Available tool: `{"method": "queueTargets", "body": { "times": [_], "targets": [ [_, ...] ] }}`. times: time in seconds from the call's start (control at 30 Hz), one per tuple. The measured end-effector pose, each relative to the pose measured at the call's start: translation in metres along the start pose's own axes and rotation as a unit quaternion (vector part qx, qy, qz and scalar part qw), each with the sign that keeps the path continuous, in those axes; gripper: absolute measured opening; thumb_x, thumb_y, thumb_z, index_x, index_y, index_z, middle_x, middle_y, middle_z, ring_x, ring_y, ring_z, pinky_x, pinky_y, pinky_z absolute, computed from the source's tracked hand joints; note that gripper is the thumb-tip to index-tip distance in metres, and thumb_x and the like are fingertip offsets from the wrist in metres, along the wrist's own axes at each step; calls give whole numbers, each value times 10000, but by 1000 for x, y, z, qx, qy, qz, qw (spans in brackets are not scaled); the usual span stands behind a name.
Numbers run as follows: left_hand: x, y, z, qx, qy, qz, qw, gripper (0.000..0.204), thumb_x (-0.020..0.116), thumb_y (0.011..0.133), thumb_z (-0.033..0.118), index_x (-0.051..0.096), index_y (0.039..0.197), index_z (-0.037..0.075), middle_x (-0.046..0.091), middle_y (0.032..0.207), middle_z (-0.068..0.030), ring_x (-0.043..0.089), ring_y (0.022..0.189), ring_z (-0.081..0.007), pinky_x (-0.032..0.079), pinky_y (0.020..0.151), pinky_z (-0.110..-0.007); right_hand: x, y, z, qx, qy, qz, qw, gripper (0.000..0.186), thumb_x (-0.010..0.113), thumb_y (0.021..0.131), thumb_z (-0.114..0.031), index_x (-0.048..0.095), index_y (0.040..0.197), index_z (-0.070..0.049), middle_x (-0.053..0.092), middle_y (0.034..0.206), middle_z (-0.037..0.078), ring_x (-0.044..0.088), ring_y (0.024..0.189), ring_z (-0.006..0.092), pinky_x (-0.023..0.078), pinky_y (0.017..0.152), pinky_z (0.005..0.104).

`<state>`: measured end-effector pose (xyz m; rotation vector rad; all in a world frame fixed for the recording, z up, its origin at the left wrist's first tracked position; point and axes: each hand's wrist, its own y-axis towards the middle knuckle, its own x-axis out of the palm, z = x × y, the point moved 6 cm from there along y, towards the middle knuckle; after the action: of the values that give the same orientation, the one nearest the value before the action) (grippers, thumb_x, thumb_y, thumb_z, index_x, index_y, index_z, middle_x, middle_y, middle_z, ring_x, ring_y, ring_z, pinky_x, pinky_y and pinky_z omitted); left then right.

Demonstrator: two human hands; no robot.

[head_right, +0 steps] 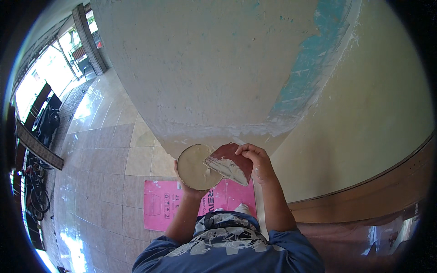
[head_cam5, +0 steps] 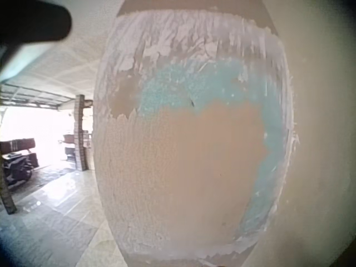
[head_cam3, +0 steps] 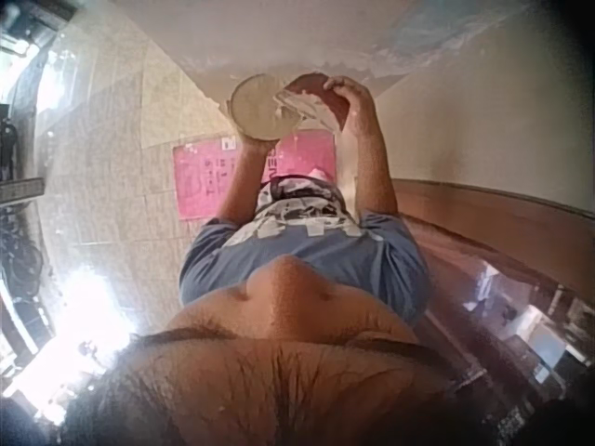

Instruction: The person applies wall putty from a container to a wall surface with a putty knife.

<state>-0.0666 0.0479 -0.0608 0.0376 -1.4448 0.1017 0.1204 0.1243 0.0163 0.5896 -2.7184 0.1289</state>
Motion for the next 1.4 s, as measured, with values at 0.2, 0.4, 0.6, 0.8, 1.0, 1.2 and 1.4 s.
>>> {"method": "queueTargets", "body": {
  "times": [0.2, 0.4, 0.6, 0.8, 1.0, 1.2, 1.4],
  "targets": [
    [5, -1, -1, -9, -16, -21, 1000, 726, 386, 940, 677, 485, 1404, 128, 530, 1390, -100, 535, 1222, -315, 462, 1005, -525, -2, -6, -6, 5, -10, -39, 999, 134, 554, 918, -33, 684, 941, -12, 649, 957, 22, 576, 944, 102, 420, 891, 241],
    [4, -4, -1, 3, 15, 6, 1000, 733, 391, 933, 688, 479, 1409, 138, 522, 1396, -99, 528, 1229, -319, 461, 1003, -543, 11, -20, -53, -82, -200, -118, 969, 364, 574, 990, -77, 504, 1344, -28, 562, 1220, 49, 569, 967, 96, 443, 910, 253],
    [8, -5, -5, -35, 6, -17, 999, 811, 386, 901, 739, 451, 1419, 119, 478, 1425, -112, 477, 1247, -422, 413, 974, -704, 32, -31, -92, -86, -505, -112, 852, 293, 608, 944, -35, 555, 1231, -10, 650, 1105, 166, 640, 986, 269, 498, 840, 343],
    [21, -2, -13, -105, 21, -59, 993, 871, 334, 872, 784, 399, 1471, 155, 443, 1464, -138, 444, 1311, -417, 361, 1045, -684, 30, -40, -94, -282, -606, -42, 742, 219, 652, 822, 47, 606, 1019, -39, 669, 963, 125, 583, 821, 314, 473, 731, 412],
    [42, 3, -15, -112, 18, -90, 989, 916, 307, 858, 809, 366, 1492, 151, 411, 1486, -173, 449, 1317, -446, 370, 1035, -703, 35, -45, -92, -431, -641, -35, 634, 308, 656, 730, 76, 619, 989, -87, 691, 1012, 37, 565, 851, 284, 470, 729, 392],
    [56, 11, -16, -132, 1, -95, 987, 939, 321, 850, 819, 364, 1490, 134, 413, 1486, -176, 472, 1297, -442, 385, 1029, -695, 30, -51, -91, -480, -656, -11, 582, 291, 656, 737, 52, 612, 987, -92, 703, 1056, 5, 564, 875, 272, 473, 732, 375],
    [64, 14, -19, -181, 19, -149, 972, 991, 379, 815, 838, 357, 1492, 115, 426, 1462, -223, 462, 1291, -483, 368, 1034, -704, 23, -45, -96, -501, -576, -14, 646, 268, 643, 770, 65, 614, 997, -76, 705, 1035, 50, 565, 855, 285, 480, 735, 384]
  ]
}}
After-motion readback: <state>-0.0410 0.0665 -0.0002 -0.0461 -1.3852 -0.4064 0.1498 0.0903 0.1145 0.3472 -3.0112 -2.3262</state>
